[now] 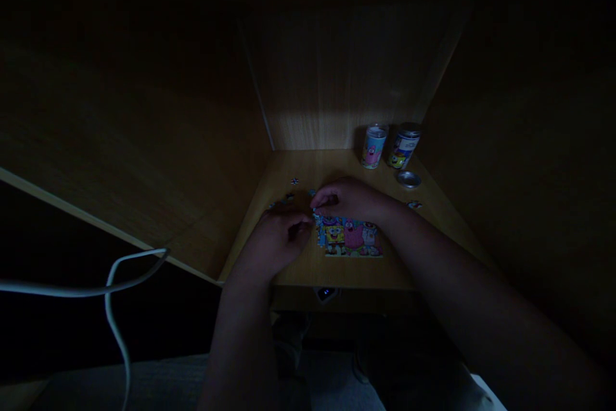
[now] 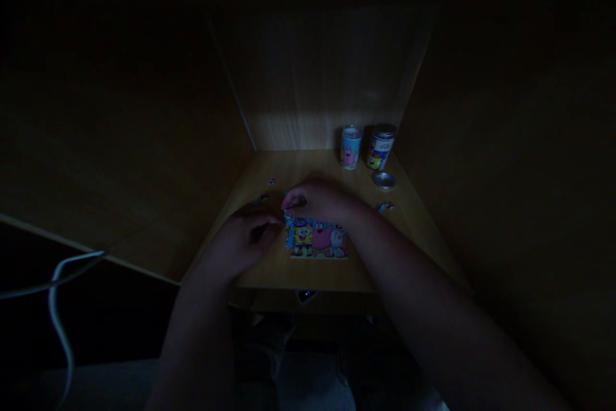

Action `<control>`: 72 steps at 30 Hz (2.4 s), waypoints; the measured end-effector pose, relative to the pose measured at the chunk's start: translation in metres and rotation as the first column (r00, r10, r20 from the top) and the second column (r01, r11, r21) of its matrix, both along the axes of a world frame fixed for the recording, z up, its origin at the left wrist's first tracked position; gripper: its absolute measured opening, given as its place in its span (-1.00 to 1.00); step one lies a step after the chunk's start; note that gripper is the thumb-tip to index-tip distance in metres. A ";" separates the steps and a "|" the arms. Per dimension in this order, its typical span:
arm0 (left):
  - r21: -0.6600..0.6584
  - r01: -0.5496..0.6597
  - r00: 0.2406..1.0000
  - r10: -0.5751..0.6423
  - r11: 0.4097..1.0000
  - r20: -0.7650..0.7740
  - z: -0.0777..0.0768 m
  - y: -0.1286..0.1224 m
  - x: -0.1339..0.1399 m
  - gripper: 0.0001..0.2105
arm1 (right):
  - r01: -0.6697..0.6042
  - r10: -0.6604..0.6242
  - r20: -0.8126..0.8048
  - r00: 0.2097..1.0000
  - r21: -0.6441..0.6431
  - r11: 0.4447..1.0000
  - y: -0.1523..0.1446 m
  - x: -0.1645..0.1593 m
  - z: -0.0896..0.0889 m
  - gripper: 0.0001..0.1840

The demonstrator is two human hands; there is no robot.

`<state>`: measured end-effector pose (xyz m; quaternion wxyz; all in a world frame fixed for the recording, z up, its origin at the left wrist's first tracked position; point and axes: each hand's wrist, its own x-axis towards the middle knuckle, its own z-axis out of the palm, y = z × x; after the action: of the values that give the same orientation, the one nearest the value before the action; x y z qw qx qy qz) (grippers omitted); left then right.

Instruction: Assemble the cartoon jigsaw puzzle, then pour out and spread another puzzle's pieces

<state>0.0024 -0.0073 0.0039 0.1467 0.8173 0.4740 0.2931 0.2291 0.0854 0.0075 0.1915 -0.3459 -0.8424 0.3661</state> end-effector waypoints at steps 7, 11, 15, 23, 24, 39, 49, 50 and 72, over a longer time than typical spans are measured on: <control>-0.013 -0.022 1.000 0.022 1.000 -0.019 0.000 -0.001 0.000 -0.78 | -0.015 0.011 0.032 0.999 0.128 0.992 0.001 -0.002 -0.002 -0.81; 0.003 -0.009 1.000 0.009 1.000 -0.027 0.001 0.000 0.000 -0.78 | -0.064 0.051 0.061 0.997 0.244 0.968 0.002 0.000 -0.002 -0.83; 0.022 -0.002 1.000 0.002 1.000 -0.027 0.000 0.001 0.000 -0.78 | -0.112 0.094 0.080 0.992 0.268 0.957 0.004 0.000 -0.004 -0.86; 0.025 -0.077 0.997 0.077 0.997 0.015 -0.002 0.000 0.000 -0.77 | 0.039 -0.038 -0.011 0.999 0.325 0.945 0.005 0.001 -0.004 -0.85; 0.041 -0.128 0.992 0.127 0.991 0.023 -0.003 0.001 -0.001 -0.75 | 0.078 -0.073 -0.027 0.997 0.347 0.935 0.006 0.002 -0.004 -0.84; 0.155 -0.448 0.882 0.464 0.880 -0.085 -0.012 0.012 -0.014 -0.76 | 0.113 -0.173 0.103 0.980 0.429 0.896 0.010 0.009 -0.005 -0.88; 0.160 -0.440 0.885 0.456 0.884 -0.090 -0.012 0.012 -0.012 -0.81 | 0.067 -0.125 0.127 0.984 0.387 0.920 0.012 0.009 -0.011 -0.82; 0.159 -0.439 0.887 0.455 0.885 -0.085 -0.012 0.012 -0.012 -0.81 | 0.081 -0.142 0.138 0.980 0.376 0.923 0.012 0.009 -0.011 -0.84; 0.181 -0.412 0.904 0.426 0.893 -0.044 -0.012 0.012 -0.012 -0.83 | 0.194 -0.283 0.182 0.942 0.394 0.898 0.013 0.015 -0.006 -0.77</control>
<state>-0.0100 0.0047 -0.0077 -0.0084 0.7167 0.6183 0.3225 0.2438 0.0982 0.0016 0.1958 -0.4455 -0.8638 0.1305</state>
